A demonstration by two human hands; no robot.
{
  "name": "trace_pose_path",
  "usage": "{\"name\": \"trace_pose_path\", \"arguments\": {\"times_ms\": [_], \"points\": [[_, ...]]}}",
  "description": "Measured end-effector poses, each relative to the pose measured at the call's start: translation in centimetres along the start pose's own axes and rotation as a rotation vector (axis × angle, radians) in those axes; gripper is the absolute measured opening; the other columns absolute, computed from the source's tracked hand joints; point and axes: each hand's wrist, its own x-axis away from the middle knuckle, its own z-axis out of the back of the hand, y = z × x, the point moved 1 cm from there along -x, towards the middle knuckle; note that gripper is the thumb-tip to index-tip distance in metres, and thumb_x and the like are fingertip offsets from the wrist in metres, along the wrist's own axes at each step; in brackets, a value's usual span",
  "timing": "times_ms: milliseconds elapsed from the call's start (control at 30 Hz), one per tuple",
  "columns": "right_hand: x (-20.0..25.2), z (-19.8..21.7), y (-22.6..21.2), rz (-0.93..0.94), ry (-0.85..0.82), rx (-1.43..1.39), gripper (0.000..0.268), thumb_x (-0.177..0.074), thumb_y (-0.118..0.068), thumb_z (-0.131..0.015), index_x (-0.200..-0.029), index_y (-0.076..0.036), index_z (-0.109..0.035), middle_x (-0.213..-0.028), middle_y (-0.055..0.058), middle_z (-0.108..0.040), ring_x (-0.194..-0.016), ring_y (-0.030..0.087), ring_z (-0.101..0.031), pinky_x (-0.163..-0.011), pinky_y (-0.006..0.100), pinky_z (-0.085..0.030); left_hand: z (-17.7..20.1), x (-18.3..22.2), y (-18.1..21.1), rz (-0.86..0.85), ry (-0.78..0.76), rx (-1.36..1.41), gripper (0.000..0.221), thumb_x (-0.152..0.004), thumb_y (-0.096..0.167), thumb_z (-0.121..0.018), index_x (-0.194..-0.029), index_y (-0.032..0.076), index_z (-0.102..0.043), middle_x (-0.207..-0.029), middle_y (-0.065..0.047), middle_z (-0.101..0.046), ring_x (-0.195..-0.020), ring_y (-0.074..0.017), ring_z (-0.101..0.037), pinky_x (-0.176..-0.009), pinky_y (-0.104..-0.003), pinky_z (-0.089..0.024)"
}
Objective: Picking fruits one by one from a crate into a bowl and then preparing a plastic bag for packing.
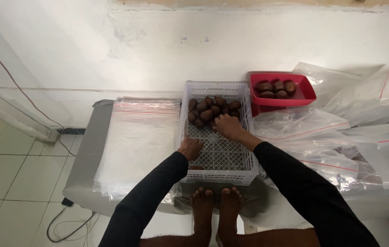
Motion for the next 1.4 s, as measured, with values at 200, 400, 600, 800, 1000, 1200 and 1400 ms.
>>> {"name": "trace_pose_path", "arguments": {"times_ms": [200,400,600,800,1000,1200,1400], "points": [[3.6,17.1,1.2,-0.340,-0.084,-1.400,0.065,-0.092,-0.072,-0.065,-0.103,-0.008,-0.073,-0.105,0.017,-0.077,-0.101,0.032,-0.076,-0.085,0.040,-0.057,0.8,0.1,-0.1,0.034,0.003,0.063,0.048,-0.106,0.048,-0.052,-0.149,0.027,-0.054,-0.126,-0.002,-0.067,-0.082,-0.0146,-0.063,-0.080,-0.039,-0.043],[6.4,25.3,7.0,-0.583,0.155,-1.975,0.047,-0.096,-0.057,-0.068,-0.106,-0.011,-0.065,-0.064,-0.006,-0.057,-0.060,0.007,-0.063,-0.060,0.023,-0.052,1.7,0.6,-0.1,0.030,-0.015,0.076,0.053,-0.101,0.049,-0.057,-0.148,0.025,-0.055,-0.126,-0.003,-0.068,-0.080,-0.0174,-0.065,-0.078,-0.041,-0.044],[10.7,29.3,12.0,-0.667,0.437,-1.849,0.052,-0.090,-0.053,-0.082,-0.117,-0.016,-0.057,-0.096,-0.004,-0.044,-0.083,0.009,-0.062,-0.060,0.021,-0.048,2.8,1.3,-0.2,0.019,-0.042,0.119,0.053,-0.100,0.045,-0.059,-0.148,0.023,-0.056,-0.121,-0.005,-0.070,-0.081,-0.0204,-0.067,-0.077,-0.042,-0.045],[9.8,18.7,22.5,-0.759,0.576,-1.207,0.045,-0.089,-0.036,-0.084,-0.122,-0.025,-0.054,-0.087,0.000,-0.065,-0.075,0.013,-0.070,-0.051,0.019,-0.055,3.9,2.0,-0.6,-0.003,-0.001,0.103,0.051,-0.101,0.046,-0.060,-0.145,0.021,-0.058,-0.117,-0.005,-0.071,-0.077,-0.0198,-0.068,-0.073,-0.041,-0.047],[10.2,13.3,25.7,-0.776,0.327,-0.450,0.051,-0.083,-0.045,-0.081,-0.125,-0.018,-0.069,-0.110,0.018,-0.073,-0.103,0.043,-0.070,-0.083,0.055,-0.055,1.6,0.7,-0.3,0.007,0.027,0.070,0.053,-0.102,0.050,-0.060,-0.147,0.024,-0.056,-0.121,-0.005,-0.071,-0.078,-0.0185,-0.067,-0.077,-0.040,-0.048],[10.8,14.6,23.4,-0.865,0.087,-0.302,0.046,-0.084,-0.033,-0.084,-0.125,-0.015,-0.072,-0.122,0.022,-0.073,-0.123,0.050,-0.062,-0.103,0.070,-0.025,2.7,1.4,-0.3,0.036,0.021,0.041,0.051,-0.106,0.050,-0.055,-0.150,0.023,-0.054,-0.128,-0.004,-0.069,-0.080,-0.0165,-0.067,-0.086,-0.043,-0.050],[9.9,15.1,21.8,-0.886,-0.038,-0.233,0.044,-0.088,-0.025,-0.081,-0.130,-0.021,-0.072,-0.129,0.020,-0.073,-0.128,0.046,-0.059,-0.103,0.071,-0.022,1.2,0.4,-0.2,0.017,0.004,0.056,0.053,-0.105,0.052,-0.056,-0.150,0.025,-0.053,-0.128,-0.004,-0.068,-0.082,-0.0188,-0.068,-0.084,-0.044,-0.050]]}}
